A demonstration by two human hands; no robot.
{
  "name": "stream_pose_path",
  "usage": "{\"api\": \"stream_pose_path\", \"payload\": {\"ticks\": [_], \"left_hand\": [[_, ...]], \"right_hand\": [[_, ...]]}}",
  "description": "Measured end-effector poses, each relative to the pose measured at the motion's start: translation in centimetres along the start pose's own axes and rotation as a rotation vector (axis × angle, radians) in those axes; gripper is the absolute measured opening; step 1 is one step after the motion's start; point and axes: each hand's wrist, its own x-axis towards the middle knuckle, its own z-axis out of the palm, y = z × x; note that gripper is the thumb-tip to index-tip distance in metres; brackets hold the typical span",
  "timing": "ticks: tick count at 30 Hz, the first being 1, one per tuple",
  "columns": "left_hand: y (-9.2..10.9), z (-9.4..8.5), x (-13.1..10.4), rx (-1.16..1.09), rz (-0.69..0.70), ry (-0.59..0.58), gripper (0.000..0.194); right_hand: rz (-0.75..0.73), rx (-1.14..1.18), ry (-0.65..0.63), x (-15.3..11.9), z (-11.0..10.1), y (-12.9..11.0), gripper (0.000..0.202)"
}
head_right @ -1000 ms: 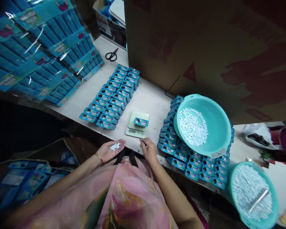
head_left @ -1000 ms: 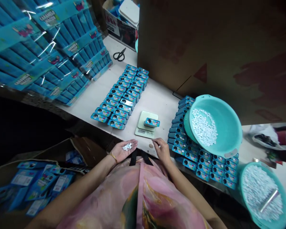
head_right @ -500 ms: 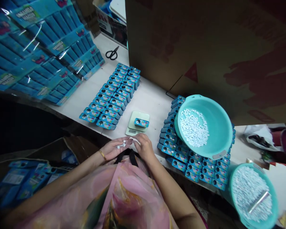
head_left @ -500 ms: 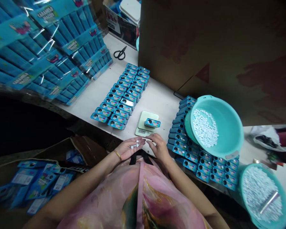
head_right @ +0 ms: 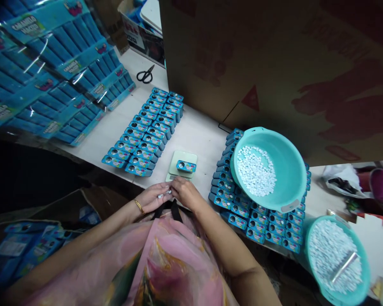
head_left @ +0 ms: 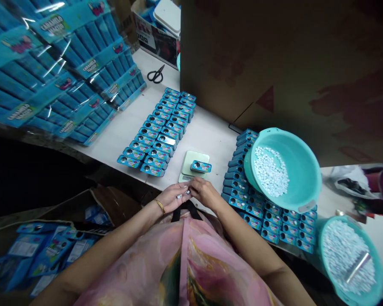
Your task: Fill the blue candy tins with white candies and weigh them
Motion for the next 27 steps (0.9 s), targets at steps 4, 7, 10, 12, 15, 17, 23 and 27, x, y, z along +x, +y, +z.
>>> {"api": "stream_pose_path", "payload": {"ticks": [4,7,10,12,15,17,23,27], "left_hand": [[1.5,1.0,1.1,0.002,0.051,0.003,0.026],[2.5,1.2,1.7,0.02,0.099,0.03,0.029],[3.2,0.9,1.4,0.015,0.119,0.075,0.03],[3.5,0.2,0.8,0.019,0.122,0.096,0.03],[3.3,-1.8,-0.8,0.03,0.113,0.147,0.032],[2.7,-3.6,-2.0,0.036,0.095,0.216,0.031],[0.0,-7.4,-4.7,-0.054,0.018,0.344,0.025],[-0.4,-7.7,-5.0,-0.129,0.004,0.329,0.027]], "right_hand": [[0.005,0.021,0.095,1.0,-0.9,1.0,0.01],[0.044,0.022,0.202,2.4,-1.4,2.3,0.013],[0.106,-0.006,0.261,3.5,-1.9,3.6,0.018],[0.152,-0.03,0.283,3.3,-2.2,3.8,0.022],[0.185,-0.02,0.336,1.2,-2.1,2.8,0.027],[0.161,-0.002,0.278,-1.1,-1.2,1.6,0.028],[0.217,0.011,-0.015,-6.6,3.3,0.7,0.022],[0.348,0.034,0.212,-6.7,2.6,2.8,0.025]]}}
